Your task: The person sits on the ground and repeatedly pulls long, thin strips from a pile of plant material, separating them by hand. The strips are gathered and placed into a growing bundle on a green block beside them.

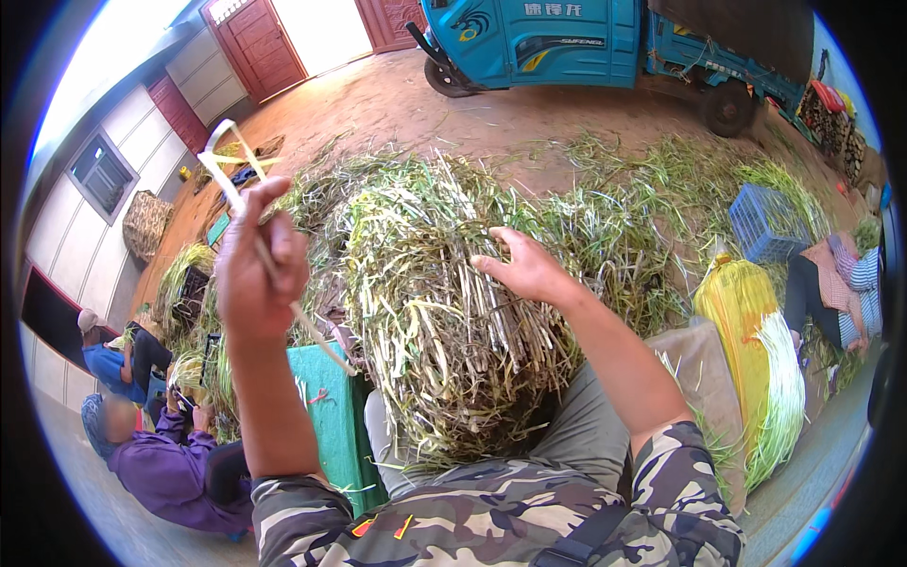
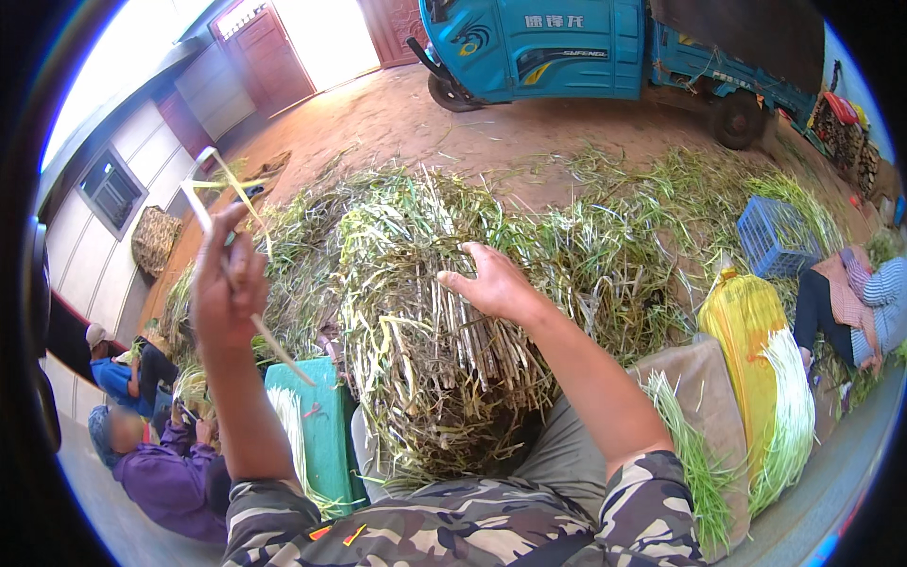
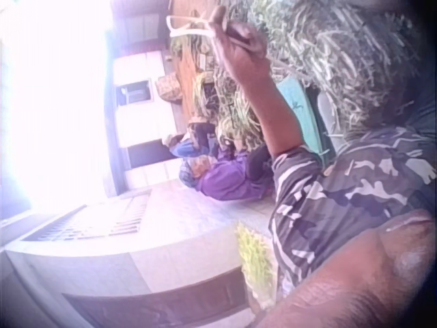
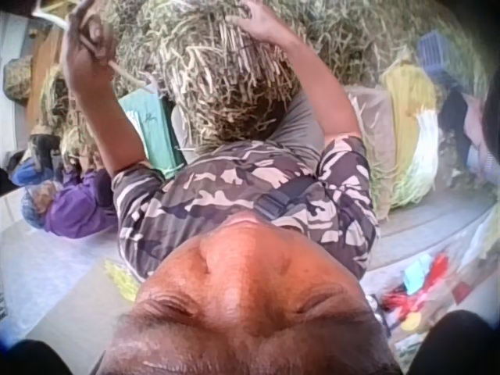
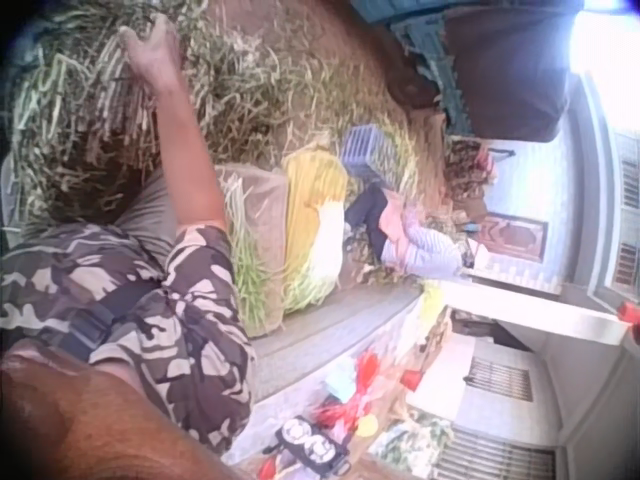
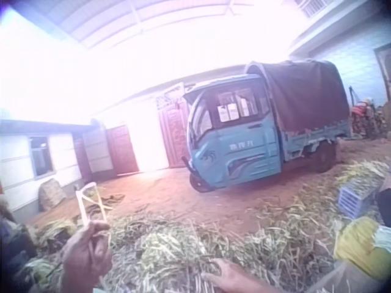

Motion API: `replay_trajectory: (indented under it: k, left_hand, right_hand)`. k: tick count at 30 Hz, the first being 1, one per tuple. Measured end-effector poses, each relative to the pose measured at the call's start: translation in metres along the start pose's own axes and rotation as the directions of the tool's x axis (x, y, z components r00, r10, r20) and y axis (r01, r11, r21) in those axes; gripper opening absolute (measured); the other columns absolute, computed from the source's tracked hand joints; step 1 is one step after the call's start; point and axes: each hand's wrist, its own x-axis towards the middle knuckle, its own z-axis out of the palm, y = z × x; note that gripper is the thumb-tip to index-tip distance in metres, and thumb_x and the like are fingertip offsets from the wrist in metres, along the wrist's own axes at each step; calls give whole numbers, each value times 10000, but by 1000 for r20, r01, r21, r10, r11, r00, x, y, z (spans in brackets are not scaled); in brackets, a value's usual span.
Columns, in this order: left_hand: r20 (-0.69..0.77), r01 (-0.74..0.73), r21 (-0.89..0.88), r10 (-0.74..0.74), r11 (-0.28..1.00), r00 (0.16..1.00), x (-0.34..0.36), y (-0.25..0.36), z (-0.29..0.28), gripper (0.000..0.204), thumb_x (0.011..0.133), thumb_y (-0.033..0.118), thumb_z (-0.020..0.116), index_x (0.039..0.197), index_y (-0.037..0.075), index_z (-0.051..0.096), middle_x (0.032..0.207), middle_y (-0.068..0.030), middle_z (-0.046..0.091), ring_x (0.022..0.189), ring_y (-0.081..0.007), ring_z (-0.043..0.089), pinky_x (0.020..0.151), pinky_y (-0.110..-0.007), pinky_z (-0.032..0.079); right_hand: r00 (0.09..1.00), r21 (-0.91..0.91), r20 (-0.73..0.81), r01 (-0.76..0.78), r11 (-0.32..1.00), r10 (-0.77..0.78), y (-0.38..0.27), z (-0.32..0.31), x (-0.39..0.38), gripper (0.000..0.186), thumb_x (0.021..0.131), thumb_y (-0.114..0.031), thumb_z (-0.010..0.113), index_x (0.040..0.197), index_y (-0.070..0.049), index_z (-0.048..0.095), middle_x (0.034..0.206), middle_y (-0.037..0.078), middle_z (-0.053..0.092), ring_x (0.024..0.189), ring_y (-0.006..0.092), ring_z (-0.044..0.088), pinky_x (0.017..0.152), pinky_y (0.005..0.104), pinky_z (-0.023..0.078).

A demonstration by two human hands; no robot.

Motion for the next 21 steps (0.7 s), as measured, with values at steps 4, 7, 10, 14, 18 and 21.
replay_trajectory:
  k: [4,7,10,14,18,21]
  left_hand:
    - [-47,181,134,-176,974,983,-2,-56,-9,382,1103,318,394,1194,23,618,624,-12,593,374,-55,410,315,-207,304]
    - [-81,333,109,-326,936,942,-7,-89,-15,387,1104,329,388,1195,18,600,632,-21,598,388,-53,425,321,-205,293]
    - [-72,413,-40,-415,910,907,-13,-107,-19,388,1106,325,381,1230,4,560,659,-23,598,402,-57,424,333,-207,282]
    - [-71,434,-61,-438,899,896,-17,-115,-21,369,1099,324,406,1230,13,558,663,-22,597,409,-59,428,339,-205,279]
    - [-81,448,-77,-453,891,888,-20,-112,-21,345,1094,312,426,1215,21,567,659,-20,608,401,-53,429,335,-200,276]
    - [-103,441,-97,-449,892,887,-24,-110,-24,312,1088,293,445,1196,33,578,665,-22,623,395,-49,429,331,-191,275]
  right_hand:
    - [992,-106,30,-116,987,120,-8,21,18,1007,838,-597,716,1475,96,359,1494,295,433,1406,373,428,1163,444,359]
    - [986,-211,63,-138,968,154,-11,30,26,1118,768,-557,787,1488,142,294,1480,326,432,1390,376,448,1169,440,357]
    - [985,-210,7,-168,963,173,-9,37,32,886,769,-387,812,1365,150,436,1278,314,580,1236,378,568,1082,412,461]
    - [974,-193,-156,-194,962,165,-10,48,33,809,762,-262,796,1356,147,431,1275,304,577,1194,391,588,1075,410,470]
    - [964,-30,-155,-225,974,218,-23,38,24,920,787,-213,767,1513,90,292,1431,283,504,1265,341,562,1113,440,429]
    - [957,133,-241,-133,982,162,-41,34,6,871,775,-102,705,1518,87,293,1129,199,651,926,231,649,873,377,537]
